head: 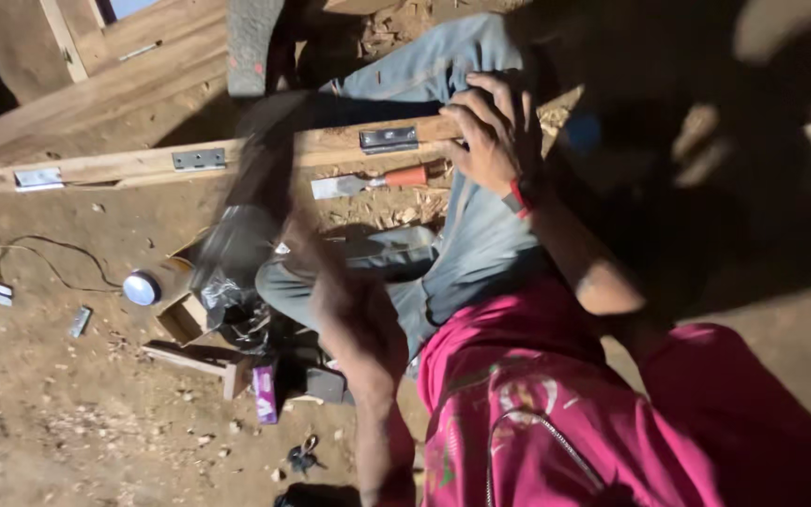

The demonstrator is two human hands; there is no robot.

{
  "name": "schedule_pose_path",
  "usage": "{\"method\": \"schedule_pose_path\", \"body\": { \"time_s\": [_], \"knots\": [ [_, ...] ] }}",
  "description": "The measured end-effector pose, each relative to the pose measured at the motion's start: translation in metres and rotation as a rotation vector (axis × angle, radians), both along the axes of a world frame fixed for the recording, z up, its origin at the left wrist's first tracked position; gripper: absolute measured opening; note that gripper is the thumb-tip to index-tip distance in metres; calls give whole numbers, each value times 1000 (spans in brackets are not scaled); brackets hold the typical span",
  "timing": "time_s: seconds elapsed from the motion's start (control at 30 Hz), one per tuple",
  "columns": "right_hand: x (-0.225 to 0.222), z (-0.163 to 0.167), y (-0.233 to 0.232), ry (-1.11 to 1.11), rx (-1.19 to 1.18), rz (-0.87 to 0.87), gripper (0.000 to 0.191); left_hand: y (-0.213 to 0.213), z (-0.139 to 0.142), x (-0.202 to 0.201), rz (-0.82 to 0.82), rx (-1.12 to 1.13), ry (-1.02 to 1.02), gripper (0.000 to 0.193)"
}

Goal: The person sits on the ground and uses a chisel and hammer to carve a recess into a wooden frame. They then place a metal hinge into the recess and hammer nails to secure it. The person repeats this process for a second hinge on the same frame.

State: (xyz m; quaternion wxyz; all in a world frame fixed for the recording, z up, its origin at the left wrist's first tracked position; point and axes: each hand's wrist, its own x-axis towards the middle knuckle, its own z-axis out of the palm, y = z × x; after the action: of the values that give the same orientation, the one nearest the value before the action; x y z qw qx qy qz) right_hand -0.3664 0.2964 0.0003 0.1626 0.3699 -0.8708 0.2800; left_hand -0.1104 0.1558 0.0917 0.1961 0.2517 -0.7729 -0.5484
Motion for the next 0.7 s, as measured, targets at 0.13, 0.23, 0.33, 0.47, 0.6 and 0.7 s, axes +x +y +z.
{"method": "schedule_pose_path", "body": {
  "time_s": [0.13, 0.23, 0.33, 0.47, 0.6, 0.7],
  "knots": [
    [5, -3, 1, -69, -9, -29, 45, 5, -20, -19, -142, -515, -120, 34],
    [7, -2, 3, -55, -29, -46, 39, 9, -35, -42, -192, -574, -324, 33],
    [7, 0, 4, -38, 44, -14, 50, 3, -27, -37, -128, -234, -491, 33],
    [5, 0, 0, -61, -7, -5, 51, -4, -2, 1, -14, -197, -22, 12],
    [3, 2, 0, -85, -12, 12, 50, 5, -17, -26, -169, -766, -167, 14],
    [2, 4, 2, -64, 97, -48, 44, 6, -27, -55, -182, -122, -583, 17]
  ]
}}
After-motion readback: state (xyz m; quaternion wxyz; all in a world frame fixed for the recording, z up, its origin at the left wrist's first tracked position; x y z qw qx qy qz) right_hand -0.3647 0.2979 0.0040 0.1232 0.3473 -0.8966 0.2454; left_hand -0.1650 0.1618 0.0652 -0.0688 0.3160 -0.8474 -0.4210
